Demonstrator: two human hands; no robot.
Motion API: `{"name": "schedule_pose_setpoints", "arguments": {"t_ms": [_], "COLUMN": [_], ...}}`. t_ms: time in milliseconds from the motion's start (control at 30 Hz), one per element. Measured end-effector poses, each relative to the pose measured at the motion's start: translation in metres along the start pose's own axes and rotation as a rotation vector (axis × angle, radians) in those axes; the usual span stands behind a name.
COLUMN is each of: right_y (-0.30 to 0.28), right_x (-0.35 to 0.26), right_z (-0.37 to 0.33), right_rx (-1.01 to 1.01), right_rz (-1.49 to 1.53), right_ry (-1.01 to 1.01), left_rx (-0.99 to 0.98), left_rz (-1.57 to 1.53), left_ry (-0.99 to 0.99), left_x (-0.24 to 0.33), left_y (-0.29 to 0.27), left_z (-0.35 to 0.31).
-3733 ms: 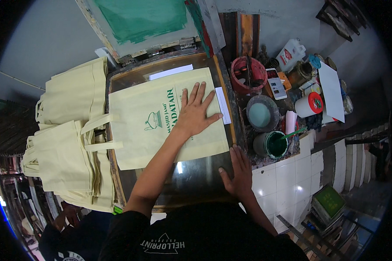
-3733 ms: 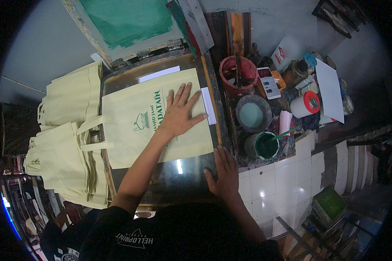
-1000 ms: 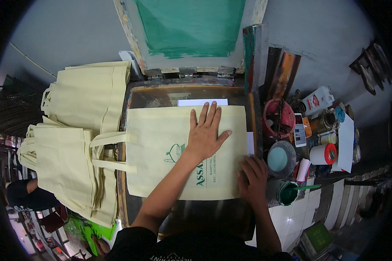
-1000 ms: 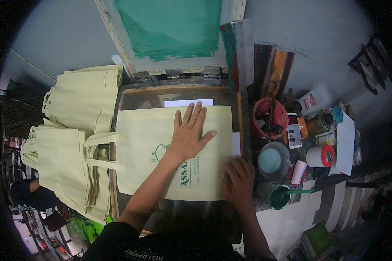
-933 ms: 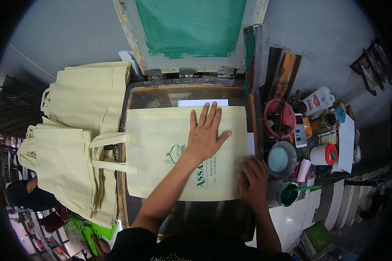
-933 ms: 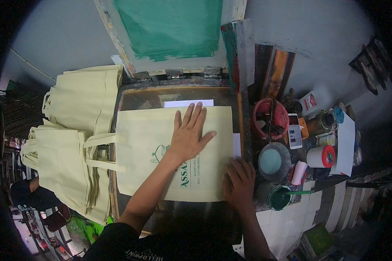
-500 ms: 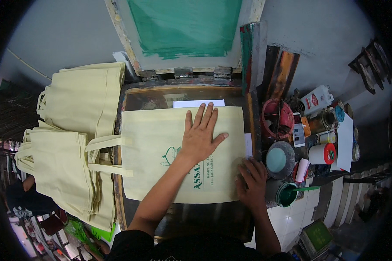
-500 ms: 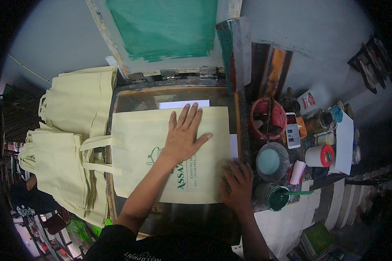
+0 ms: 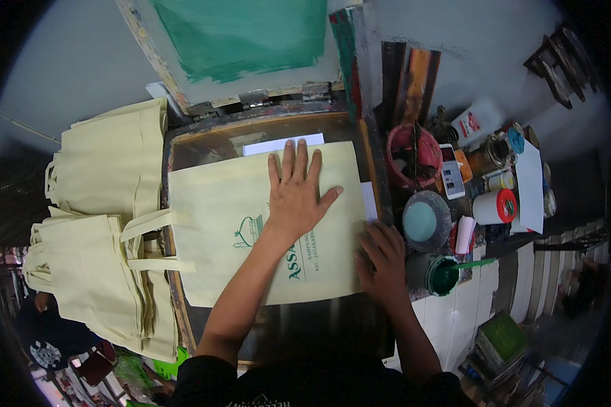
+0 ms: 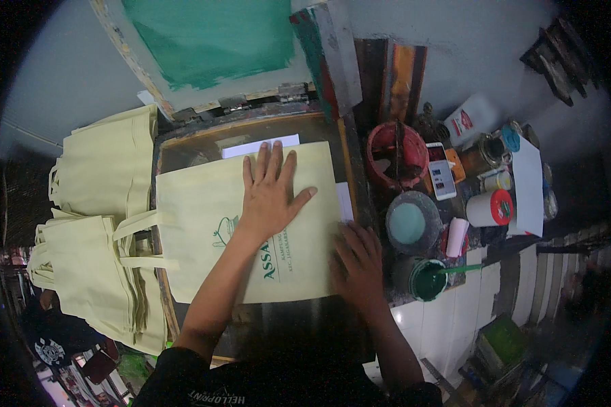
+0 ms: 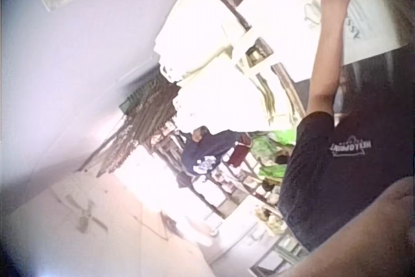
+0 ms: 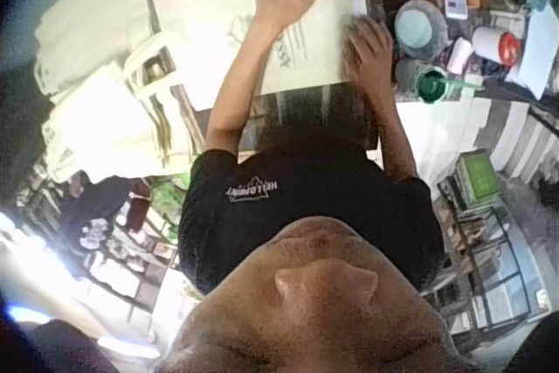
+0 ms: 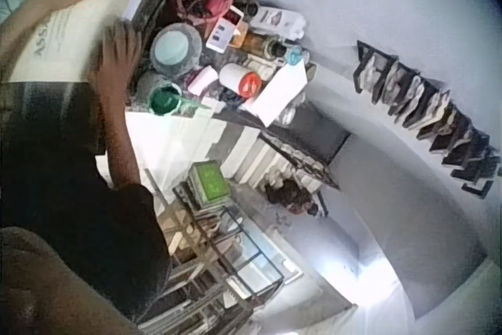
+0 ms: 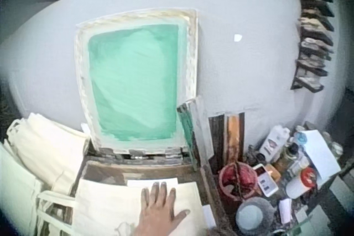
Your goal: The person performs screen printing on cloth bags by placing each bag on the printing frame, aligning it, applying green ink from a container using a squeegee, and then setting the printed bag aside on a stack.
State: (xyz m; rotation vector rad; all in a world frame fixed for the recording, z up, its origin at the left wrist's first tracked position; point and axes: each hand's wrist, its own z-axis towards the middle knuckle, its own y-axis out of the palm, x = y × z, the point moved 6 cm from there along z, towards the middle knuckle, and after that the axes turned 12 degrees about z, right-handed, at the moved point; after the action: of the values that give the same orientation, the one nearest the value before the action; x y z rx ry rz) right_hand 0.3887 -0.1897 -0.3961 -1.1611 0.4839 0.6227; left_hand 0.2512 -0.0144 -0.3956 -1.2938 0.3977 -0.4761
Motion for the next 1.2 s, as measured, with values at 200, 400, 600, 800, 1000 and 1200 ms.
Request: {"name": "schedule_pose_setpoints", "arguments": {"t_ms": [200,400,600,800,1000,1200], "right_y": [0.000,-0.002,-0.004,-0.002,-0.006,-0.006], "right_x": [-0.002,-0.003,-0.004,-0.029,-0.030,-0.027], "right_z": [0.002,-0.001,-0.020,-0.068,-0.073,-0.072], "right_rx": [0.039,0.074,0.081,0.021,0.048,0.059], "right_rz": [0.012,0.037,0.029,-0.035,-0.011,0.000], "right_ry": [0.004,-0.018,0.027,0.049,0.055,0.035], "left_rx": [-0.114,-0.219,-0.319,-0.426,-0.485,-0.458], "left_rz": [-0.103,-0.017,-0.030,-0.038,-0.016,-0.034], "left_ry": [-0.086,-0.098,-0.117,-0.095,-0.105,-0.099], "left_x": [0.022,0.032,0.035,0.033,0.034,0.032], "left_y": [0.002,0.005,0.004,0.008,0.008,0.011], "left_z": [0.008,0.009,0.008,0.011,0.014,0.014]}}
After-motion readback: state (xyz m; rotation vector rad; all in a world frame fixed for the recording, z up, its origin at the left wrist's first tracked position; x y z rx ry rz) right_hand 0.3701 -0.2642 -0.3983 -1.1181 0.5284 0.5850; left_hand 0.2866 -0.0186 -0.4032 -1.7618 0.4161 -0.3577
